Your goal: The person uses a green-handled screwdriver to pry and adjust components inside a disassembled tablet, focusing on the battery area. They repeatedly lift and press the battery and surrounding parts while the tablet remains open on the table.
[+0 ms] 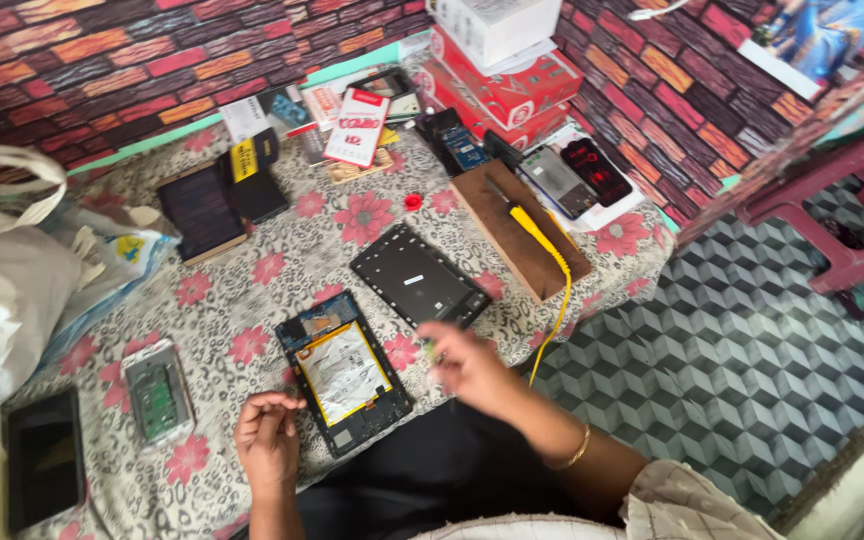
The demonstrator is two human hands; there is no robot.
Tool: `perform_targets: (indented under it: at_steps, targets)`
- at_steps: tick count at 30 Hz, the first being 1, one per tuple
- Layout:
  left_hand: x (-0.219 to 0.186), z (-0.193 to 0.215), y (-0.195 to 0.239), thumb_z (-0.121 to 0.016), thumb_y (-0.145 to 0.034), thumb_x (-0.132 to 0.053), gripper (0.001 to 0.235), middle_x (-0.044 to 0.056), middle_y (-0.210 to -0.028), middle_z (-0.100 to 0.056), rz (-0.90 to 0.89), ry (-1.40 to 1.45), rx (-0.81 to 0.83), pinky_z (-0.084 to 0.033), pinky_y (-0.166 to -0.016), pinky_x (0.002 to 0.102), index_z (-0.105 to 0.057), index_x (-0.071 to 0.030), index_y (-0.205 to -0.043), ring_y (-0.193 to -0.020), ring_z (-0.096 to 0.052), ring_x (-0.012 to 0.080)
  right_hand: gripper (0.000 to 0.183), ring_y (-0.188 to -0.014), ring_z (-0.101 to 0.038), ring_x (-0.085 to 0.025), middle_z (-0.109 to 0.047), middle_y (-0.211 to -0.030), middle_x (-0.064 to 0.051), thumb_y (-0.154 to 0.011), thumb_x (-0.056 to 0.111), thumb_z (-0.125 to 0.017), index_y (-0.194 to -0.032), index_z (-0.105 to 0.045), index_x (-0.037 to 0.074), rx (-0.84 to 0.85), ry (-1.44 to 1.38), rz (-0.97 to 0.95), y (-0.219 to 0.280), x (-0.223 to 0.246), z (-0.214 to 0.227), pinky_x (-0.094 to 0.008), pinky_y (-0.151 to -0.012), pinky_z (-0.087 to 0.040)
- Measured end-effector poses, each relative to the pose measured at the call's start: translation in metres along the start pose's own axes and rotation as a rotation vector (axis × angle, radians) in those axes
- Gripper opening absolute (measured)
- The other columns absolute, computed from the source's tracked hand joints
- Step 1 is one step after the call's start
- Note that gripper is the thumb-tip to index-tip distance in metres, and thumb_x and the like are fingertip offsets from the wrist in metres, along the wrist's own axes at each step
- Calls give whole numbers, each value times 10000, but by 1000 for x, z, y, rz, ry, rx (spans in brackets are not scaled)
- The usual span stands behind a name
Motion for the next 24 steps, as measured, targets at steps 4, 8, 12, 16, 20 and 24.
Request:
perform_targets:
  at_steps: [4, 8, 12, 16, 20, 24]
  targets:
    - [-2, -7, -1, -472, -1012, 84, 182, 143, -960, -695, -25, 32, 54, -490, -797, 273, -638, 45, -1076, -671, -498, 115, 366, -827, -546, -150, -557, -1348, -130, -875, -192, -642, -1095, -506, 66, -799, 240, 458, -3, -2, 160, -275, -666, -472]
    - [1, -5, -1, -475, -1000, 99, 186, 138, -964, -689, -8, 24, 44, -514, -873, 307, -632, 48, -1084, -689, -486, 114, 521, -801, -662, -119, -689, -934, -63, -966, -90, -654, -1382, -379, 58, -1218, -196, 613, 9, -43, 308, -255, -650, -575]
    - [3, -3, -3, -476, -1001, 109, 189, 135, -967, -684, -15, 17, 38, -511, -899, 313, -630, 53, -1094, -711, -500, 121, 516, -849, -639, -104, -662, -958, -64, -1015, -115, -693, -1415, -406, 37, -1230, 3, 661, -10, -74, 368, -225, -778, -534]
    - [6, 1, -2, -479, -1005, 111, 189, 133, -965, -681, -26, 3, 27, -514, -902, 304, -634, 55, -1097, -727, -505, 117, 464, -756, -593, -77, -571, -869, -20, -1005, -102, -715, -1351, -439, 35, -1228, 103, 511, -36, -115, 391, -225, -707, -551]
    - [7, 3, -3, -474, -997, 108, 189, 150, -987, -697, -14, -22, -3, -439, -765, 251, -630, 51, -1087, -745, -533, 133, 418, -724, -623, -84, -635, -856, -28, -1007, -95, -690, -1307, -430, 36, -1229, 132, 441, -52, -126, 398, -224, -689, -556]
    - [6, 0, -3, -474, -1001, 108, 188, 149, -982, -696, -14, -33, -12, -450, -777, 256, -633, 50, -1084, -737, -529, 132, 426, -733, -626, -90, -625, -847, -42, -996, -112, -699, -1300, -439, 34, -1258, 291, 421, -57, -122, 396, -224, -691, -550]
Point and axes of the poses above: each hand's wrist, its own y-axis away from the middle knuckle, its own z-axis out of the back of the hand, x = y × z, the point moved 7 cm from there along -y, towards the middle knuckle
